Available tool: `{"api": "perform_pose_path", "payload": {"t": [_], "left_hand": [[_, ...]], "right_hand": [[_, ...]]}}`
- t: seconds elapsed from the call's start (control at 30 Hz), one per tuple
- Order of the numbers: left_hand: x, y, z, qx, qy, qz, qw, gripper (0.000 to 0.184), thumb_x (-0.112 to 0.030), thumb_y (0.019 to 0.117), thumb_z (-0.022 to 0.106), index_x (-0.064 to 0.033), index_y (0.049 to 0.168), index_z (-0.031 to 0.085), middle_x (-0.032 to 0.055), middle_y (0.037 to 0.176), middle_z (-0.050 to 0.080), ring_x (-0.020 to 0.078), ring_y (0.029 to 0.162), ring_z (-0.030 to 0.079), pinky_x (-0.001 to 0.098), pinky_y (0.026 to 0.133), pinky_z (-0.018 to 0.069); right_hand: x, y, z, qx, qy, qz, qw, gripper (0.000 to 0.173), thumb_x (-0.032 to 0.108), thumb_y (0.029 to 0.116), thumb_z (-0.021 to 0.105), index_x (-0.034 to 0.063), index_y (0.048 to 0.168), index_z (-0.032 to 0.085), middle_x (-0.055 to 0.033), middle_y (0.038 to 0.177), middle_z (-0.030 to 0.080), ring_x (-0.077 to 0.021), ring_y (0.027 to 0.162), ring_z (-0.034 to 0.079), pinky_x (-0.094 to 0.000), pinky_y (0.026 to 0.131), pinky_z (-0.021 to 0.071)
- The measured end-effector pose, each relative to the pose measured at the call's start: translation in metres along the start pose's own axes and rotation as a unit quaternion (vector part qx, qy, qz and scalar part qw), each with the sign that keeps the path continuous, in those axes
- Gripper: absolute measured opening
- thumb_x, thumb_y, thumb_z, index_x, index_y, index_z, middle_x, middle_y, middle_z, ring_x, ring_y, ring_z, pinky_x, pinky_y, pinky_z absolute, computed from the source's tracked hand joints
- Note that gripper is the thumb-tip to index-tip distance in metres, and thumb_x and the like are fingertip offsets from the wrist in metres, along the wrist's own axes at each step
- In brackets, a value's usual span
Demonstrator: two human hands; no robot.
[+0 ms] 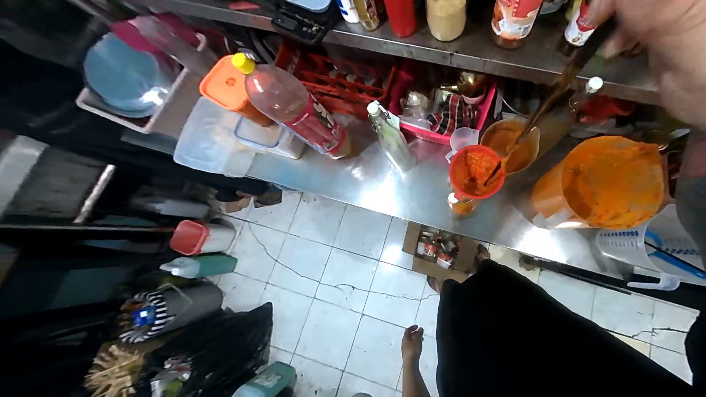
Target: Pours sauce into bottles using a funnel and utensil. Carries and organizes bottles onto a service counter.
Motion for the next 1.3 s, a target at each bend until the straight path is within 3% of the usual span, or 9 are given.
{"api": "perform_pose_path", "payload": {"t": [0.17, 0.37, 0.6, 0.8, 0.87, 1.0, 1.1, 1.2, 1.3], "left_hand": [[-0.004, -0.009, 0.006, -0.003, -0.006, -0.001, 1.000, 0.043, -0.019, 0.1017, 0.066, 0.0000, 0.139, 0.055, 0.0226, 0.119, 0.069, 0.0287, 0.092, 0.069, 0.0459, 0.081, 0.0560], [-0.007, -0.014, 0.008, -0.017, 0.000, 0.009, 1.000, 0.042, -0.018, 0.1022, 0.064, 0.0010, 0.139, 0.055, 0.0236, 0.120, 0.068, 0.0301, 0.093, 0.069, 0.0472, 0.081, 0.0562], [-0.003, -0.019, 0.014, -0.023, -0.005, 0.006, 1.000, 0.042, -0.019, 0.1018, 0.065, 0.0004, 0.138, 0.056, 0.0234, 0.120, 0.068, 0.0304, 0.093, 0.069, 0.0476, 0.081, 0.0563], [0.004, -0.024, 0.021, -0.026, -0.015, -0.004, 1.000, 0.042, -0.018, 0.1017, 0.065, 0.0002, 0.138, 0.056, 0.0230, 0.119, 0.068, 0.0291, 0.092, 0.068, 0.0462, 0.080, 0.0559], [0.005, -0.025, 0.022, -0.022, -0.014, -0.009, 1.000, 0.043, -0.019, 0.1019, 0.065, 0.0000, 0.139, 0.055, 0.0228, 0.119, 0.068, 0.0279, 0.091, 0.068, 0.0453, 0.080, 0.0555], [0.007, -0.025, 0.023, -0.021, -0.020, -0.006, 1.000, 0.042, -0.018, 0.1018, 0.065, -0.0005, 0.139, 0.055, 0.0222, 0.119, 0.069, 0.0274, 0.090, 0.068, 0.0447, 0.078, 0.0556], [0.009, -0.024, 0.022, -0.025, -0.022, -0.003, 0.999, 0.042, -0.019, 0.1016, 0.066, -0.0008, 0.138, 0.056, 0.0217, 0.117, 0.069, 0.0268, 0.090, 0.068, 0.0441, 0.078, 0.0556], [0.012, -0.026, 0.022, -0.025, -0.022, -0.002, 0.999, 0.042, -0.021, 0.1014, 0.066, -0.0013, 0.138, 0.056, 0.0212, 0.116, 0.069, 0.0271, 0.090, 0.068, 0.0450, 0.079, 0.0561], [0.017, -0.025, 0.019, -0.017, -0.023, 0.009, 1.000, 0.043, -0.022, 0.1013, 0.065, -0.0013, 0.137, 0.056, 0.0211, 0.116, 0.069, 0.0272, 0.090, 0.069, 0.0454, 0.080, 0.0568]], "right_hand": [[0.015, 0.008, 0.039, 0.107, -0.062, -0.048, 0.991, 0.028, 0.026, 0.1070, 0.054, 0.0033, 0.107, 0.071, 0.0001, 0.090, 0.069, 0.0008, 0.080, 0.062, -0.0191, 0.073, 0.0543], [0.011, 0.005, 0.010, -0.052, 0.048, -0.040, 0.997, 0.018, 0.018, 0.1027, 0.060, 0.0055, 0.096, 0.070, 0.0059, 0.087, 0.070, 0.0005, 0.080, 0.066, -0.0187, 0.070, 0.0578], [0.008, 0.009, 0.044, 0.090, -0.022, -0.090, 0.992, 0.025, 0.023, 0.1053, 0.058, 0.0028, 0.104, 0.071, -0.0010, 0.085, 0.067, -0.0004, 0.075, 0.059, -0.0184, 0.069, 0.0509], [0.013, 0.010, 0.022, -0.019, 0.067, -0.090, 0.994, 0.020, 0.017, 0.1038, 0.059, 0.0013, 0.099, 0.070, 0.0021, 0.089, 0.069, 0.0003, 0.079, 0.063, -0.0198, 0.069, 0.0564], [0.011, 0.005, 0.033, 0.022, 0.017, -0.093, 0.995, 0.024, 0.022, 0.1049, 0.059, 0.0020, 0.101, 0.071, 0.0009, 0.086, 0.068, -0.0006, 0.075, 0.062, -0.0202, 0.068, 0.0553], [0.004, -0.007, 0.049, 0.110, -0.039, -0.083, 0.990, 0.026, 0.024, 0.1061, 0.056, 0.0038, 0.106, 0.073, -0.0027, 0.090, 0.072, -0.0059, 0.084, 0.065, -0.0274, 0.082, 0.0537], [0.012, -0.008, 0.024, 0.041, -0.005, -0.066, 0.997, 0.024, 0.020, 0.1067, 0.054, 0.0028, 0.105, 0.071, 0.0019, 0.092, 0.069, 0.0012, 0.083, 0.063, -0.0188, 0.075, 0.0547], [0.007, -0.013, 0.014, -0.038, 0.037, -0.050, 0.997, 0.018, 0.019, 0.1032, 0.061, 0.0047, 0.097, 0.070, 0.0044, 0.089, 0.071, -0.0009, 0.082, 0.066, -0.0209, 0.073, 0.0583], [0.010, -0.010, 0.041, 0.058, -0.029, -0.042, 0.997, 0.027, 0.026, 0.1068, 0.055, 0.0043, 0.107, 0.070, 0.0011, 0.093, 0.069, -0.0012, 0.083, 0.064, -0.0224, 0.076, 0.0559]]}}
Point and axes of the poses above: each hand's wrist, its own y-axis towards the middle knuckle, its own z-axis out of the palm, x = y × z, the point moved 1 cm from there along y, towards the middle knuckle
